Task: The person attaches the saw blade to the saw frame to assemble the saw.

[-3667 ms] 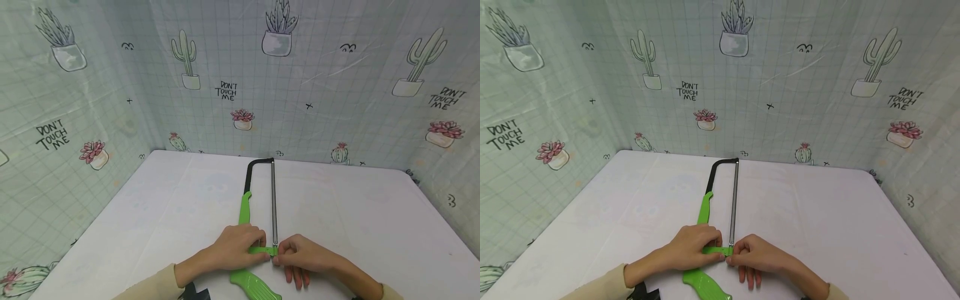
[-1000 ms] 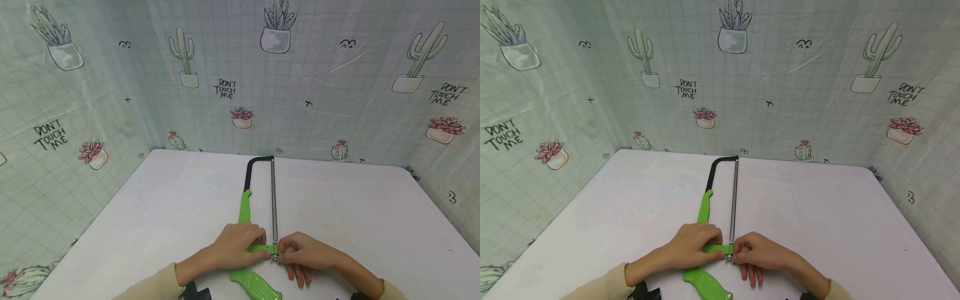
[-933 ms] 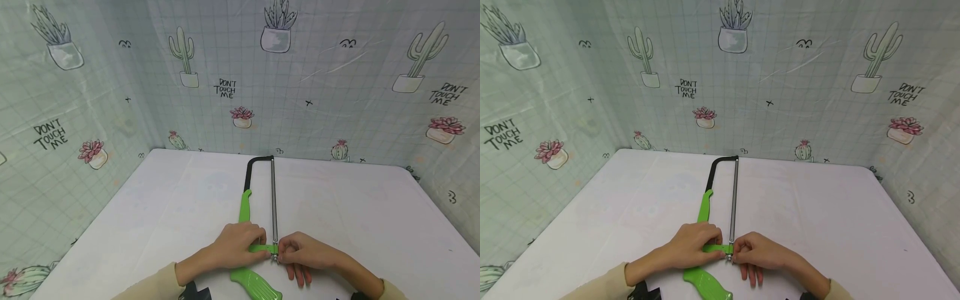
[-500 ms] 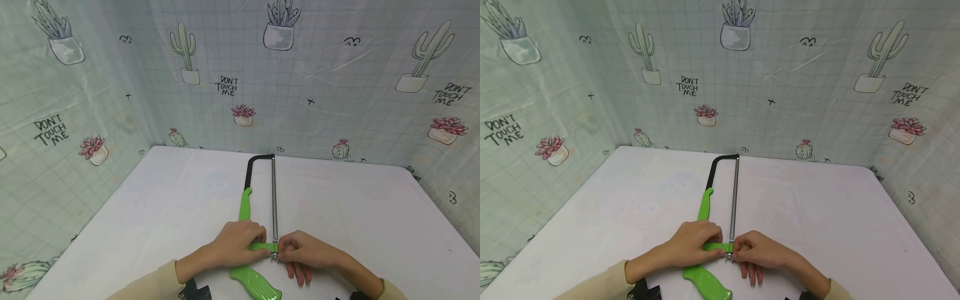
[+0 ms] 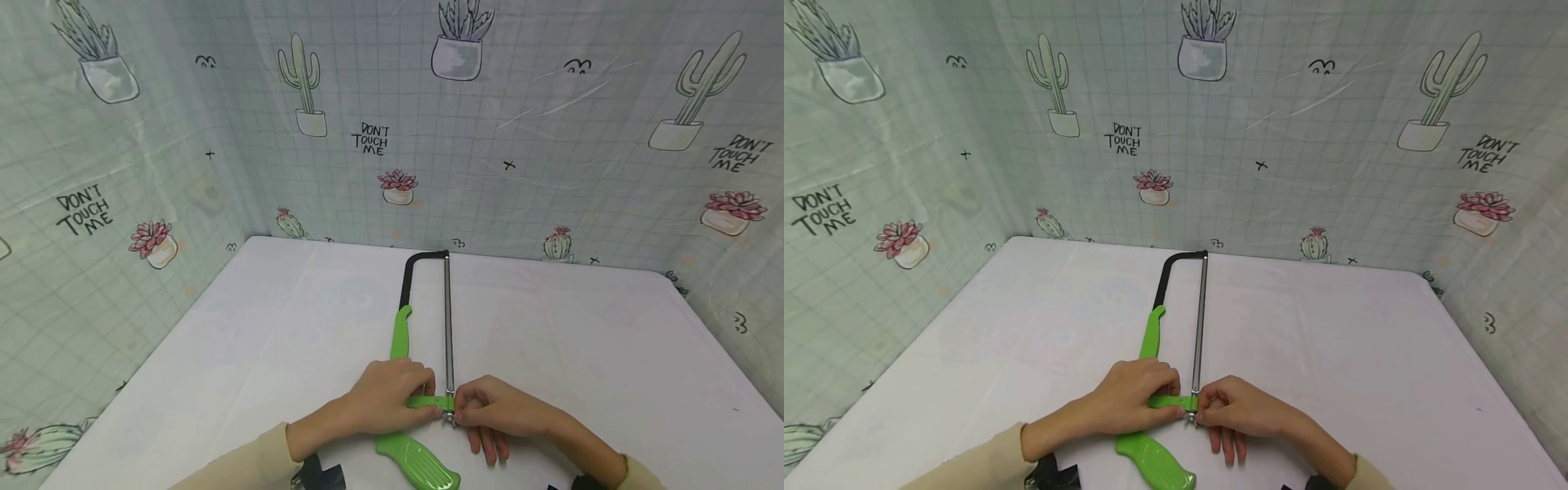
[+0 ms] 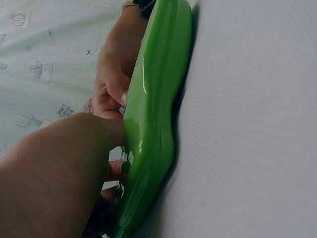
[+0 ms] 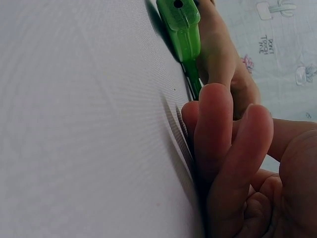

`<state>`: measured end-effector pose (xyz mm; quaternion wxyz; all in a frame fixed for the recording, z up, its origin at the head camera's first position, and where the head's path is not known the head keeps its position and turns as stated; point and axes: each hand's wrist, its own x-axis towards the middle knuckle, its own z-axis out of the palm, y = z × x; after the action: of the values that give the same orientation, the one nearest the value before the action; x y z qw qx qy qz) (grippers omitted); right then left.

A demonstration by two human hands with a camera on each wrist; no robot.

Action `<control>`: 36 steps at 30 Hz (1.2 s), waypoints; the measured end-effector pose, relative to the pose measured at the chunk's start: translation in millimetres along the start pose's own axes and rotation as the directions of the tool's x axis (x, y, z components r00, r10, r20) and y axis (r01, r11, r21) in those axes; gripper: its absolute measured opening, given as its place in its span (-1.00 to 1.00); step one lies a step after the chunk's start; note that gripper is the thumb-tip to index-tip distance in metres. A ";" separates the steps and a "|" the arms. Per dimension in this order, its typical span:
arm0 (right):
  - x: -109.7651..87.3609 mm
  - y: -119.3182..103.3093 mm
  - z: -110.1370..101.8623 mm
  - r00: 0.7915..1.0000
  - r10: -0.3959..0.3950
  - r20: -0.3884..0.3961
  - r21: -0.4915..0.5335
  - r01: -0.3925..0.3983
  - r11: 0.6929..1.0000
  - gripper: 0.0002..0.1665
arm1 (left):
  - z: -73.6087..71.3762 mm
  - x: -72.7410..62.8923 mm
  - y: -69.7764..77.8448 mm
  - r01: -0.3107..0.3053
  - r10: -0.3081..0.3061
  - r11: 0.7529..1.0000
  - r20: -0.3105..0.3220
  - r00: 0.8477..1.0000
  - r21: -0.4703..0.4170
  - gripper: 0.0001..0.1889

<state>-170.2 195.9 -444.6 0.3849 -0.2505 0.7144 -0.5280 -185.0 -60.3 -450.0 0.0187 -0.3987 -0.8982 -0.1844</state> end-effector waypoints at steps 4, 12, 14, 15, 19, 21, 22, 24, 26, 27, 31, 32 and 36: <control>0.3 0.4 0.2 1.000 0.001 -0.002 -0.002 -0.001 1.000 -0.84 | -0.4 0.0 0.2 -0.002 0.002 1.000 0.000 1.000 -0.006 -0.75; 0.6 0.8 -0.1 1.000 -0.001 -0.001 -0.004 0.001 1.000 -0.84 | 1.1 0.4 -0.9 -0.005 0.005 1.000 -0.004 1.000 0.001 -0.75; 0.5 0.7 -0.2 1.000 -0.002 0.002 -0.003 0.002 1.000 -0.83 | 1.4 0.4 -1.1 -0.007 0.007 1.000 -0.005 1.000 0.003 -0.75; 0.5 0.6 -0.3 1.000 -0.002 0.003 -0.002 0.002 1.000 -0.83 | 1.6 0.5 -1.3 -0.008 0.008 1.000 -0.004 1.000 0.003 -0.75; 0.5 0.1 -0.2 1.000 -0.003 0.002 -0.003 0.003 1.000 -0.83 | 2.3 0.5 -2.5 -0.012 0.012 1.000 -0.007 1.000 0.010 -0.74; 0.7 -0.1 -0.2 1.000 -0.002 0.001 -0.005 0.002 1.000 -0.82 | 2.5 0.4 -2.9 -0.017 0.017 1.000 -0.014 1.000 0.014 -0.74; 0.7 -0.1 -0.1 1.000 -0.001 0.001 -0.004 0.001 1.000 -0.82 | 2.9 0.2 -3.2 -0.019 0.019 1.000 -0.017 1.000 0.016 -0.74; 0.8 -0.1 0.0 1.000 0.001 0.004 -0.002 -0.001 1.000 -0.82 | 3.5 0.0 -3.3 -0.023 0.023 1.000 -0.022 0.999 0.022 -0.74; 0.9 0.0 -0.2 1.000 0.004 0.007 0.004 -0.004 1.000 -0.81 | 4.0 0.1 -3.5 -0.027 0.028 0.999 -0.025 0.999 0.028 -0.74; 1.0 -0.1 -0.4 1.000 0.005 0.008 0.006 -0.005 1.000 -0.81 | 4.1 0.2 -3.6 -0.028 0.029 0.999 -0.026 0.999 0.031 -0.74; 1.2 -0.8 -0.4 1.000 0.012 0.007 0.005 -0.012 1.000 -0.80 | 4.0 0.4 -4.2 -0.030 0.031 0.999 -0.022 0.999 0.035 -0.74; 1.2 -1.0 -0.5 1.000 0.012 0.007 0.004 -0.012 1.000 -0.80 | 4.2 0.4 -4.6 -0.031 0.032 0.999 -0.022 0.999 0.037 -0.73; 0.9 -2.4 -1.1 1.000 -0.004 0.012 -0.003 0.004 1.000 -0.79 | 4.8 0.9 -5.6 -0.041 0.043 0.998 -0.033 0.999 0.046 -0.73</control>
<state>-171.8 195.1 -442.5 0.3880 -0.2557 0.7124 -0.5259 -189.2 -61.4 -456.1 0.0469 -0.4137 -0.8932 -0.1700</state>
